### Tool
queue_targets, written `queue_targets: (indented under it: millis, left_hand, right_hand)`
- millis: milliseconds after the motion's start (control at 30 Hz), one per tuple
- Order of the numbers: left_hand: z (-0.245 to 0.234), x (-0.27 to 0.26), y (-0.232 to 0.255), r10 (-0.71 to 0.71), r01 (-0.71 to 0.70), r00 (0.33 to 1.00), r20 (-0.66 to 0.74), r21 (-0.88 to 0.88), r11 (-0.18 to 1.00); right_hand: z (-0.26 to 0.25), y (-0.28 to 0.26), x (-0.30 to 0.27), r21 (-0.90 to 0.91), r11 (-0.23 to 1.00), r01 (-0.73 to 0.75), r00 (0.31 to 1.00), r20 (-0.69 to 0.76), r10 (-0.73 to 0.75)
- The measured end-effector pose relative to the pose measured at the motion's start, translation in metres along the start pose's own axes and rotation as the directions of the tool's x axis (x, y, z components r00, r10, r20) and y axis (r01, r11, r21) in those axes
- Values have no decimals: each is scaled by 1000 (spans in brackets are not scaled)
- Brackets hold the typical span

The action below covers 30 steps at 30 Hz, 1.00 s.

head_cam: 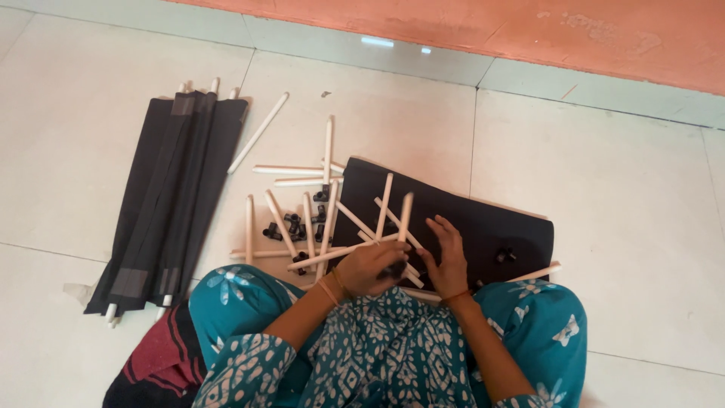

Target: The person sits on the floor and assembles a small furniture frame by connecting white plastic rods with black corner joints. They sort the parts, insert rods into joints, and organize the assembled sections on the floor.

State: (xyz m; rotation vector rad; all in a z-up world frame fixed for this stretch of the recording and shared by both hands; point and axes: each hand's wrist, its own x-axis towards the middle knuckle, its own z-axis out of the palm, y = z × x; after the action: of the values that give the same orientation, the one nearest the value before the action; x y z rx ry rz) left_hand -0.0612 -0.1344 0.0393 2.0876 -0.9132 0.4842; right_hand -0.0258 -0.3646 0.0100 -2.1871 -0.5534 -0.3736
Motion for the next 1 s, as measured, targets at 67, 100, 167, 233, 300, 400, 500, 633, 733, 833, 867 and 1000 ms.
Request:
queue_targets:
  millis: [67, 100, 167, 233, 300, 400, 500, 633, 733, 833, 867, 1000]
  left_hand:
    - [-3, 3, 7, 72, -72, 997, -26, -14, 997]
    - [-3, 3, 10, 35, -35, 999, 2, -48, 998]
    - [-1, 2, 15, -75, 76, 997, 14, -145, 987]
    - [-1, 1, 15, -227, 218, 974, -1, -271, 938]
    - [0, 2, 6, -366, 312, 921, -134, -312, 898]
    - [-3, 6, -16, -647, 495, 737, -194, -498, 712]
    - [-3, 5, -32, -801, 619, 585, -130, -567, 544]
    - [2, 0, -44, -766, 627, 643, -21, -560, 542]
    - [5, 0, -49, -595, 444, 788, -159, -523, 727]
    - [3, -1, -48, -533, 394, 827, -177, -494, 775]
    - [4, -1, -47, -579, 464, 801, -150, -454, 760]
    - [6, -1, -44, -815, 801, 579, -20, -175, 573]
  right_hand:
    - [2, -12, 3, -126, 985, 122, 992, 31, -119]
    - [3, -15, 3, -187, 965, 183, 983, 53, -176]
    - [5, -16, 3, -234, 939, 253, 966, 123, -229]
    - [6, -15, -1, -181, 960, 212, 966, 184, -179]
    - [7, -12, -6, -39, 998, 43, 969, 245, -33]
    - [11, -8, -15, -11, 952, -306, 906, 305, 294]
    - [17, -1, -24, 11, 973, -230, 925, 312, 215]
    - [24, 11, -33, 429, 688, -586, 777, 538, 326]
    - [20, 19, -36, 481, 78, -874, 481, 827, 292]
    - [17, 14, -45, 339, -245, -908, 323, 941, 103]
    - [19, 9, -52, 323, -299, -898, 318, 946, 67]
    - [39, -6, -72, 329, 4, -944, 307, 878, 368]
